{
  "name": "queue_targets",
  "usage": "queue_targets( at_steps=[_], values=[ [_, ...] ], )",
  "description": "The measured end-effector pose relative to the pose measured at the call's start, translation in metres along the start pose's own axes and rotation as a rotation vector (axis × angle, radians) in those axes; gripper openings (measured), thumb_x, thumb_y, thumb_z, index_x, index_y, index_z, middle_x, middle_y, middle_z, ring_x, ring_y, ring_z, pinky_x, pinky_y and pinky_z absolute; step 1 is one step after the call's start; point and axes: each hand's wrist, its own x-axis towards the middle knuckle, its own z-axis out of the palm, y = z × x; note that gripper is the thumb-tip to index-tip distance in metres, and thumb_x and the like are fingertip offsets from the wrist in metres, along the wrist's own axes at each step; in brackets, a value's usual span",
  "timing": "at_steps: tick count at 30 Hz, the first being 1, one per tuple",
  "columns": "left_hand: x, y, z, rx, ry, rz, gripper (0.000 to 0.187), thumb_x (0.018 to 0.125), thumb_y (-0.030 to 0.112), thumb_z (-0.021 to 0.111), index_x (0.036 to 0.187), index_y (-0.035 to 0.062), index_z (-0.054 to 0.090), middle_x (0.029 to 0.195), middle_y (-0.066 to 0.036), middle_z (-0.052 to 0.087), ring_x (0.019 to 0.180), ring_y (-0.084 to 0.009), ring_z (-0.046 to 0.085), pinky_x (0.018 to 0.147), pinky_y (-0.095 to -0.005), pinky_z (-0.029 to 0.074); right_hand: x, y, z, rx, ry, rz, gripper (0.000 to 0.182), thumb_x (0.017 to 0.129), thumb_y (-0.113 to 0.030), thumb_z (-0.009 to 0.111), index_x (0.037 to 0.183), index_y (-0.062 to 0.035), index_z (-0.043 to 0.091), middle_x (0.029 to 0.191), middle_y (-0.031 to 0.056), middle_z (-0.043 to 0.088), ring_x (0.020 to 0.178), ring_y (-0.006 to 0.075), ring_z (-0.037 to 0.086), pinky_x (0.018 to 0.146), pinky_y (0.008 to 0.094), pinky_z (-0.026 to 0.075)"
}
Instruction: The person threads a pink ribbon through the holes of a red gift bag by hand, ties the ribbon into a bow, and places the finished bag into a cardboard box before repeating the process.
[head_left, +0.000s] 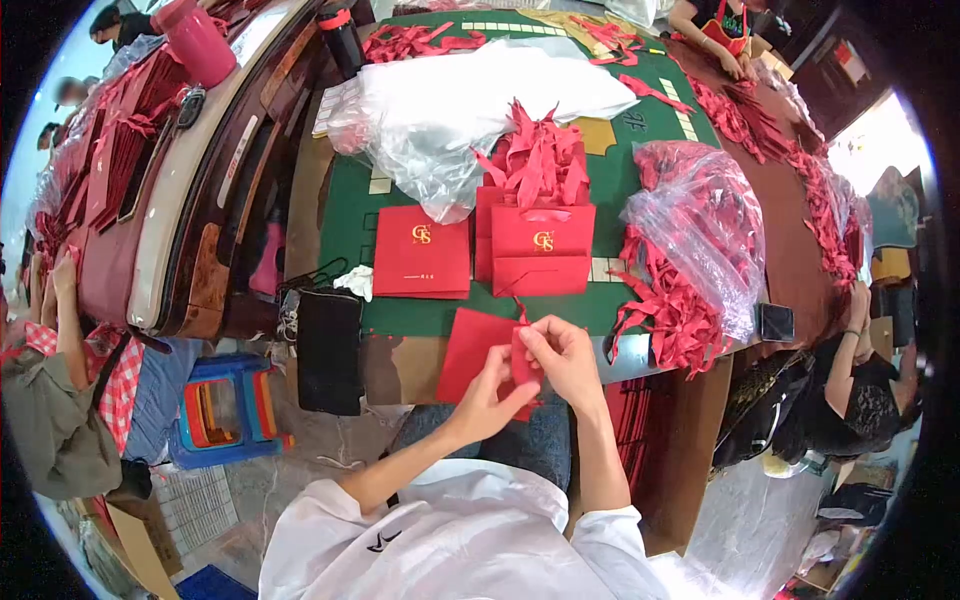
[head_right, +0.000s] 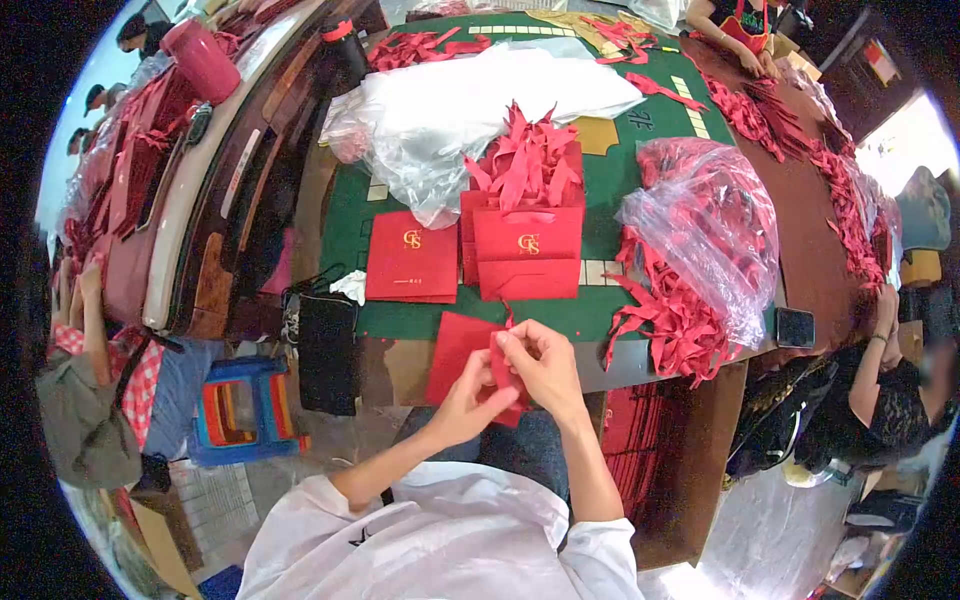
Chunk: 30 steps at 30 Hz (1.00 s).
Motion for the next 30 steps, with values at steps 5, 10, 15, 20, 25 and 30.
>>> queue_targets(
  at_steps=[5, 10, 15, 20, 25, 30],
  values=[
    [-0.015, -0.006, -0.015, -0.024, -0.093, -0.164, 0.027, 0.099, 0.01, 0.056, 0.121, -0.0007, 0.045, 0.092, -0.012, 0.068, 0.086, -0.019, 0.068, 0.077, -0.0355, 0.054, 0.009, 0.012, -0.015, -0.019, 0.106, -0.016, 0.02, 0.098, -0.018, 0.064, 0.084, -0.0039, 0.063, 0.07, -0.0048, 0.058, 0.064, 0.0027, 0.051, 0.058, 0.0206, 0.042],
    [-0.018, 0.014, -0.061, 0.331, -0.191, -0.232, 0.012, 0.099, 0.011, 0.054, 0.107, 0.0024, 0.053, 0.08, -0.007, 0.066, 0.076, -0.0164, 0.067, 0.071, -0.0325, 0.053, 0.011, 0.026, -0.035, -0.218, 0.271, -0.029, 0.022, 0.096, -0.019, 0.063, 0.079, -0.0053, 0.059, 0.064, -0.0042, 0.052, 0.061, 0.0042, 0.049, 0.056, 0.023, 0.038],
    [-0.007, -0.005, -0.086, 0.308, -0.11, -0.182, 0.011, 0.093, 0.008, 0.064, 0.101, 0.0018, 0.065, 0.084, -0.008, 0.065, 0.075, -0.0138, 0.065, 0.068, -0.03, 0.052, -0.001, 0.024, -0.032, -0.655, 0.441, -0.165, 0.016, 0.089, -0.013, 0.07, 0.09, -0.0013, 0.061, 0.072, 0.0064, 0.058, 0.064, 0.0149, 0.057, 0.06, 0.0303, 0.047],
    [0.02, 0.001, -0.083, 0.394, -0.126, -0.045, 0.018, 0.091, 0.001, 0.068, 0.108, 0.0005, 0.06, 0.087, -0.001, 0.063, 0.081, -0.0104, 0.066, 0.068, -0.0229, 0.054, -0.019, -0.007, 0.003, -0.621, 0.188, -0.484, 0.033, 0.08, -0.009, 0.08, 0.108, -0.0041, 0.064, 0.106, 0.0134, 0.065, 0.092, 0.0273, 0.065, 0.076, 0.0387, 0.054],
    [0.035, 0.017, -0.075, -0.102, -0.121, -0.231, 0.018, 0.089, 0.001, 0.071, 0.103, 0.0015, 0.059, 0.086, -0.005, 0.068, 0.077, -0.01, 0.066, 0.067, -0.0225, 0.052, -0.019, 0.0, 0.028, -0.712, 0.029, -0.621, 0.037, 0.077, -0.007, 0.08, 0.112, -0.0059, 0.067, 0.11, 0.0106, 0.068, 0.097, 0.0292, 0.067, 0.079, 0.0375, 0.056],
    [0.038, 0.008, -0.075, 0.044, -0.093, -0.138, 0.017, 0.09, 0.004, 0.071, 0.102, 0.0019, 0.059, 0.087, -0.005, 0.068, 0.078, -0.0103, 0.066, 0.068, -0.0249, 0.052, -0.02, 0.014, 0.033, -0.539, 0.094, -0.442, 0.02, 0.085, -0.007, 0.072, 0.104, -0.005, 0.067, 0.093, 0.0115, 0.069, 0.082, 0.0316, 0.068, 0.071, 0.0381, 0.055]
  ],
)
